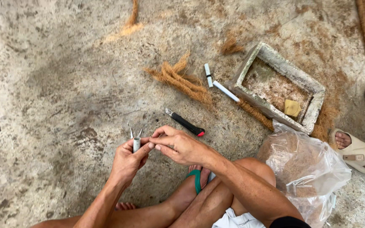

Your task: The person sits on the floor and assembles a small broom by wrapping coir fibers around a white plastic handle. They use scissors to trim the fibers and a utility knife to secure the bundle at the base of the handle.

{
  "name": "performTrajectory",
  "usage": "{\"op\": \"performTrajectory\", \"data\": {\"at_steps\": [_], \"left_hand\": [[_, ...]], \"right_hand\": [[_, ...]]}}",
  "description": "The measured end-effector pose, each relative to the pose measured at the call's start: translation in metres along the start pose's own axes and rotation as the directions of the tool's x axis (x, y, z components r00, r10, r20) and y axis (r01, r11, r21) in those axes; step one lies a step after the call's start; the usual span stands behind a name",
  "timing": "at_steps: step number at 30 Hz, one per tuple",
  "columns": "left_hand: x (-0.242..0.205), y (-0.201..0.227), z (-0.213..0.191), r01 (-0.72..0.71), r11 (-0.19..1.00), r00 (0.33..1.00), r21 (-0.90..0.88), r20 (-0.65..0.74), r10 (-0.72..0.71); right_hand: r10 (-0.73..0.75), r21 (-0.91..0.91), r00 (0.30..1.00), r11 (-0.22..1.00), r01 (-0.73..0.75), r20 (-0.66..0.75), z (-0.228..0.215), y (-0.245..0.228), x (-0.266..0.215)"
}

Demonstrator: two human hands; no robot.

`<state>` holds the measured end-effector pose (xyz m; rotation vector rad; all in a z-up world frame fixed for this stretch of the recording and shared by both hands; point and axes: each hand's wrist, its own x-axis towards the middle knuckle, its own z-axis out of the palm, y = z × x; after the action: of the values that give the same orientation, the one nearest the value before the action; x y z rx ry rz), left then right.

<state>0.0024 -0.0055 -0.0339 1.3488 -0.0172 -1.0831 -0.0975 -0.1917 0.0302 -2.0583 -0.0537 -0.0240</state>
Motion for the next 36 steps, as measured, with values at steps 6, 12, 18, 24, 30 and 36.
{"op": "performTrajectory", "data": {"at_steps": [6, 12, 18, 24, 30, 36], "left_hand": [[0.001, -0.005, -0.003, 0.040, 0.999, 0.999, 0.013, 0.006, -0.040], [0.004, -0.004, -0.005, 0.089, 0.990, 0.995, -0.113, 0.047, -0.084], [0.007, -0.002, -0.012, 0.144, 0.967, 0.988, -0.210, 0.088, -0.128], [0.008, -0.003, -0.010, 0.035, 0.998, 0.999, -0.043, 0.023, -0.034], [0.007, -0.002, -0.007, 0.024, 0.999, 0.998, -0.041, 0.064, -0.022], [0.006, -0.002, -0.009, 0.134, 0.984, 0.987, -0.120, 0.103, -0.122]], "right_hand": [[0.022, 0.018, 0.999, 1.000, -0.021, -0.037, -0.003, 0.000, 0.002], [-0.050, -0.083, 0.995, 0.996, 0.043, -0.083, -0.002, 0.001, 0.003], [-0.175, -0.144, 0.979, 0.977, 0.159, -0.105, 0.000, 0.001, 0.004], [-0.031, -0.112, 0.997, 0.993, 0.023, -0.077, 0.000, 0.002, 0.000], [0.197, 0.020, 0.978, 0.980, -0.199, 0.063, 0.002, 0.018, 0.004], [0.030, -0.102, 0.999, 0.994, -0.026, 0.041, 0.006, 0.021, -0.001]]}}
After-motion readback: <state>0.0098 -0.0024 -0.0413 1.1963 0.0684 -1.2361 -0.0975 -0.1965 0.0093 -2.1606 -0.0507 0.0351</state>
